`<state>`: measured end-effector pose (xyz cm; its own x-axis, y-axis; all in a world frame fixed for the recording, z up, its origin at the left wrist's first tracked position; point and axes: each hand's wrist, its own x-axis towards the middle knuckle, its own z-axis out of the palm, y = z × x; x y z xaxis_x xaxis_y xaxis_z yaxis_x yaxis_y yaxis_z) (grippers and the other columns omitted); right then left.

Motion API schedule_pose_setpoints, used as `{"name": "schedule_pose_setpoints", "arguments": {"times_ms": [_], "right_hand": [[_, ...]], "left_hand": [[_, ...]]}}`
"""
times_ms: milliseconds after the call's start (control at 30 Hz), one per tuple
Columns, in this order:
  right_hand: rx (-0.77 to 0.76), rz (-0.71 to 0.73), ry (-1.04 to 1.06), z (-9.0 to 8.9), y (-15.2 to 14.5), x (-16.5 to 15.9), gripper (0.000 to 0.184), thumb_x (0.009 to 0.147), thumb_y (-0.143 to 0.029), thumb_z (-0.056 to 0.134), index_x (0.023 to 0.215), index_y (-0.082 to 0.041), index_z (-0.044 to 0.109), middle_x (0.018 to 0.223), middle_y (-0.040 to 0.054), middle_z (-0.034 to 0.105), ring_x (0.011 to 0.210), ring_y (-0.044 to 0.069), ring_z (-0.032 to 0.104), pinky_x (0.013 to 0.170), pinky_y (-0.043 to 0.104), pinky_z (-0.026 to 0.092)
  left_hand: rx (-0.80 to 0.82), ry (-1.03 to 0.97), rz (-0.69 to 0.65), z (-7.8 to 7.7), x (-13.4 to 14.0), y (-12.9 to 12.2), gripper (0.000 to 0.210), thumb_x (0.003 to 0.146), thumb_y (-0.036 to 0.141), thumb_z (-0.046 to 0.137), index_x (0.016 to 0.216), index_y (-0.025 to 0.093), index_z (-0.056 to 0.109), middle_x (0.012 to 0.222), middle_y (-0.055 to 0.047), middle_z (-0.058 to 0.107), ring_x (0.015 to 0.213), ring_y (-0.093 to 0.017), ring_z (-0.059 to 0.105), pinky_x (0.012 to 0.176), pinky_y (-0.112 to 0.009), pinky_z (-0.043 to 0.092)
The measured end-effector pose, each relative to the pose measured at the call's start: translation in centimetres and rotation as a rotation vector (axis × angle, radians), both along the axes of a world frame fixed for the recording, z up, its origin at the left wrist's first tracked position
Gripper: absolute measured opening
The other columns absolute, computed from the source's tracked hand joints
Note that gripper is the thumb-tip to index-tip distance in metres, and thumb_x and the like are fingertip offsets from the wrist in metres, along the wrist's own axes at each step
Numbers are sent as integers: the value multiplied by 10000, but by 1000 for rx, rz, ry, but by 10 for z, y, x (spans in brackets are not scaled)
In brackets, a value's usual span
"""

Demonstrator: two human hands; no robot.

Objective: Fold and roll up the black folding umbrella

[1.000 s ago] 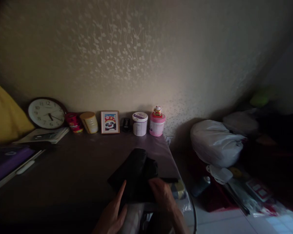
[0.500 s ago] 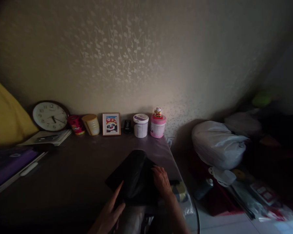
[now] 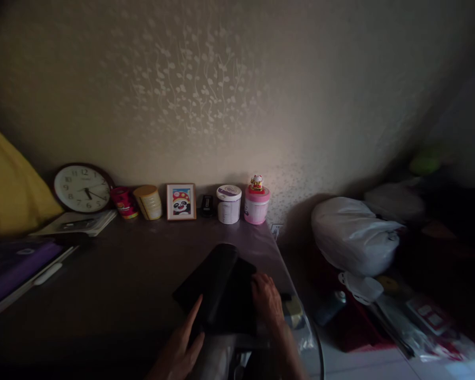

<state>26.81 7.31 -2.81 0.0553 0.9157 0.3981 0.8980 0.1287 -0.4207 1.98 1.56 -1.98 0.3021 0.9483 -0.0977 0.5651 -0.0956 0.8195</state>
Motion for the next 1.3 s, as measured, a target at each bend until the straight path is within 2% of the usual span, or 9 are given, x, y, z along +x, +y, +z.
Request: {"name": "schedule_pose_setpoints", "arguments": {"times_ms": [100,233,467,633,733,867,1000,1133,1300], "right_hand": [[-41,-175,79,-8,5,16,270,814,-276,409,968,-203,620,945,95,664,909,221,611,821,347,442],[-156,-236,278,-11,15,20,295,771,-344,435,928,-189,630,912,99,681,857,231,636,747,325,459],[-213,-169,749,4,14,2,496,677,-520,542,919,-100,646,836,99,683,823,249,624,718,327,471],[-182,-122,965,16,9,-14,549,617,-526,627,958,-96,641,807,69,677,784,245,617,649,306,481],[-175,-106,1048,28,9,-23,567,599,-518,648,987,-106,631,850,74,676,810,243,615,664,298,487],[-163,-90,1100,44,14,-36,563,617,-516,640,1018,-121,619,882,73,674,821,232,615,671,285,485],[-149,-7,1118,52,30,-51,570,599,-494,662,1026,-119,611,902,73,672,844,232,609,694,294,481],[-122,14,1041,48,49,-71,557,618,-472,648,1056,-132,599,886,76,666,828,232,608,688,317,484],[-113,-82,819,37,64,-89,545,611,-415,650,1071,-130,589,851,67,641,811,208,601,714,301,471]], "left_hand": [[65,-1,-29,-7,2,-1,669,814,150,346,1411,184,46,1469,-50,202,1320,-116,246,1075,-266,234],[88,50,-41,-12,3,-1,679,810,140,347,1410,200,35,1469,-34,200,1315,-105,254,1070,-249,243],[110,54,-43,-12,3,-1,686,807,127,334,1411,195,15,1463,-34,219,1302,-85,277,1063,-226,252],[119,62,-55,-11,3,-2,688,800,140,338,1413,171,26,1464,-30,216,1311,-102,260,1066,-219,239],[124,53,-55,-12,2,-2,696,794,135,343,1413,172,27,1464,-24,215,1311,-102,261,1066,-218,236],[119,37,-62,-11,2,-1,744,761,110,373,1413,181,23,1464,-21,212,1308,-98,268,1063,-213,240],[65,52,-64,-4,3,-1,796,714,84,399,1413,166,29,1446,-33,266,1290,-99,309,1042,-187,263],[33,43,-68,5,3,-3,793,721,120,404,1412,129,16,1388,-81,380,1232,-133,411,1011,-215,317],[4,108,-73,8,2,-3,762,747,168,398,1409,94,28,1314,-118,474,1184,-166,468,983,-241,345]]}}
